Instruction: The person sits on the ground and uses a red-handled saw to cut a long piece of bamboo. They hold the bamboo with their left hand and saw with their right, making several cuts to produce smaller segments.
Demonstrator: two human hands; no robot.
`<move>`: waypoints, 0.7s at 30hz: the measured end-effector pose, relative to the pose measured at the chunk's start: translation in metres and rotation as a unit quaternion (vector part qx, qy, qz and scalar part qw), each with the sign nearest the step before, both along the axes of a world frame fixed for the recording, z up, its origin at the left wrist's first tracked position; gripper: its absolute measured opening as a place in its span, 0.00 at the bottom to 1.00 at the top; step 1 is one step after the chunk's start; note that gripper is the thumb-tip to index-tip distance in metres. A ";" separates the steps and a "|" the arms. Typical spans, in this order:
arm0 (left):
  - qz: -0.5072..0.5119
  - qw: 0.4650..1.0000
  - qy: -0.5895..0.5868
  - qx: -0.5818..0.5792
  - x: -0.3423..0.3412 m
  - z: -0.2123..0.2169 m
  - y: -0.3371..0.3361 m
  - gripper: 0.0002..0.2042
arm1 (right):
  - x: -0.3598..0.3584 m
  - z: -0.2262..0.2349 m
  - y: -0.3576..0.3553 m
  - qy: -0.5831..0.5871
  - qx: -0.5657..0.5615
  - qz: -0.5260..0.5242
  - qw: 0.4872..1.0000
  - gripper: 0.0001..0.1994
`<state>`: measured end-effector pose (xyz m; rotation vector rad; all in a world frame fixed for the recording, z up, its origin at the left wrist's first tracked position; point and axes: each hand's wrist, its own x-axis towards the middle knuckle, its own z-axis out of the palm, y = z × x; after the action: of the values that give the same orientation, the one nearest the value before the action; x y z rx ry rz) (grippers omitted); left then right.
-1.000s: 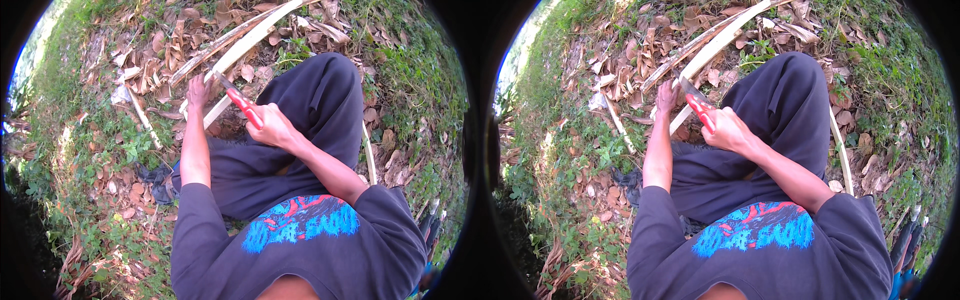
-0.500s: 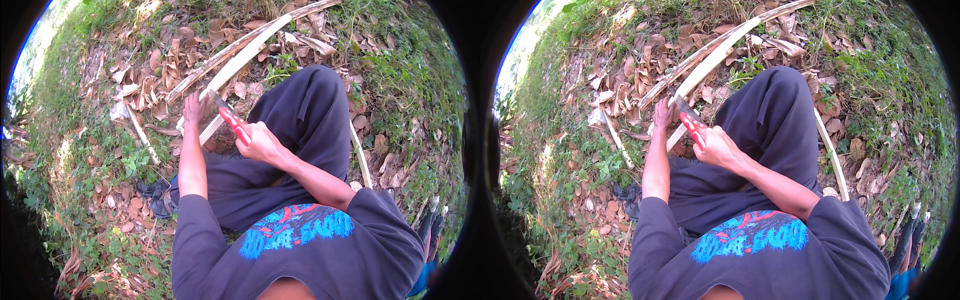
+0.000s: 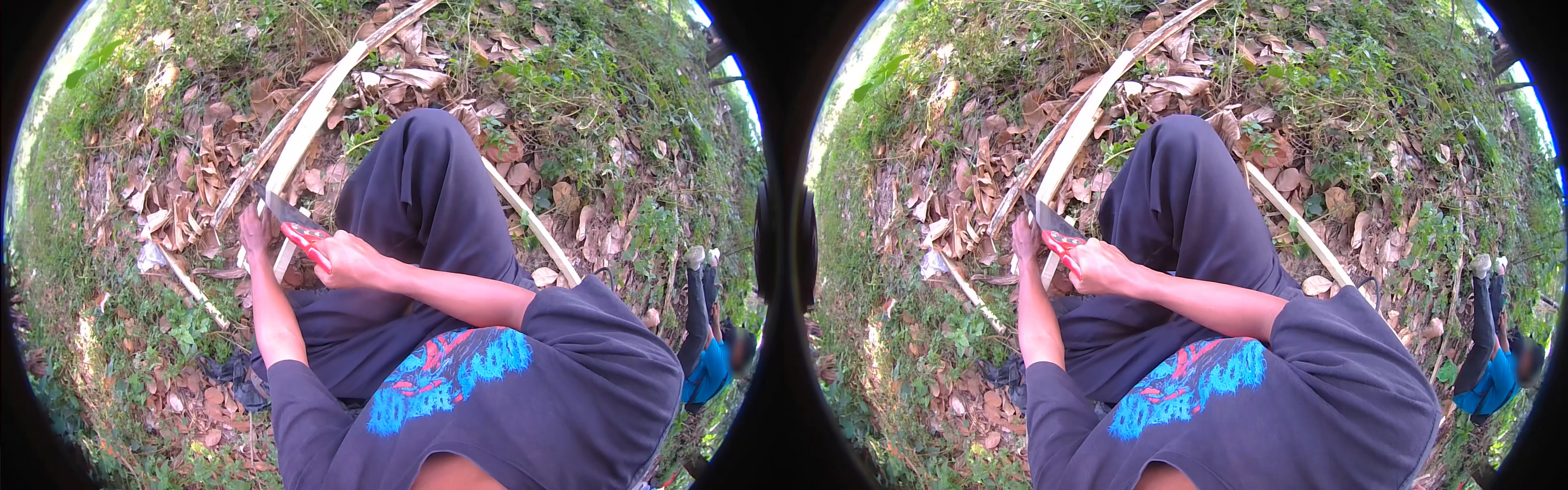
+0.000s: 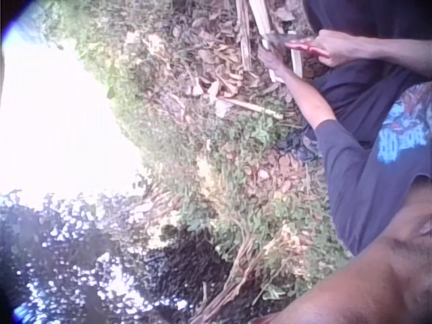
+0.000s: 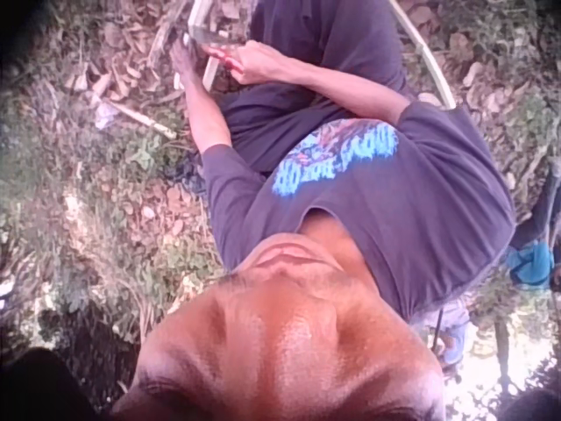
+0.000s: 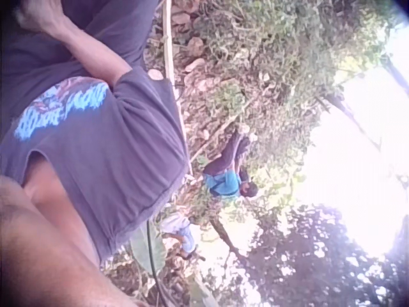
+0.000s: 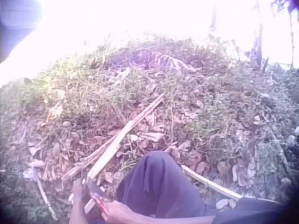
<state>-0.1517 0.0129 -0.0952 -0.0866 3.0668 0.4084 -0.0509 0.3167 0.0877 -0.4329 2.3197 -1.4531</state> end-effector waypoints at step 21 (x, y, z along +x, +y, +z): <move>-0.020 0.997 -0.048 0.050 -0.018 0.016 0.002 0.32 | -0.019 0.006 0.011 -0.051 -0.040 -0.045 0.997 0.11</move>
<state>-0.1702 0.0148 -0.0795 -0.0407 2.9435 0.5367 -0.0702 0.3281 0.0939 -0.2719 2.2331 -1.5758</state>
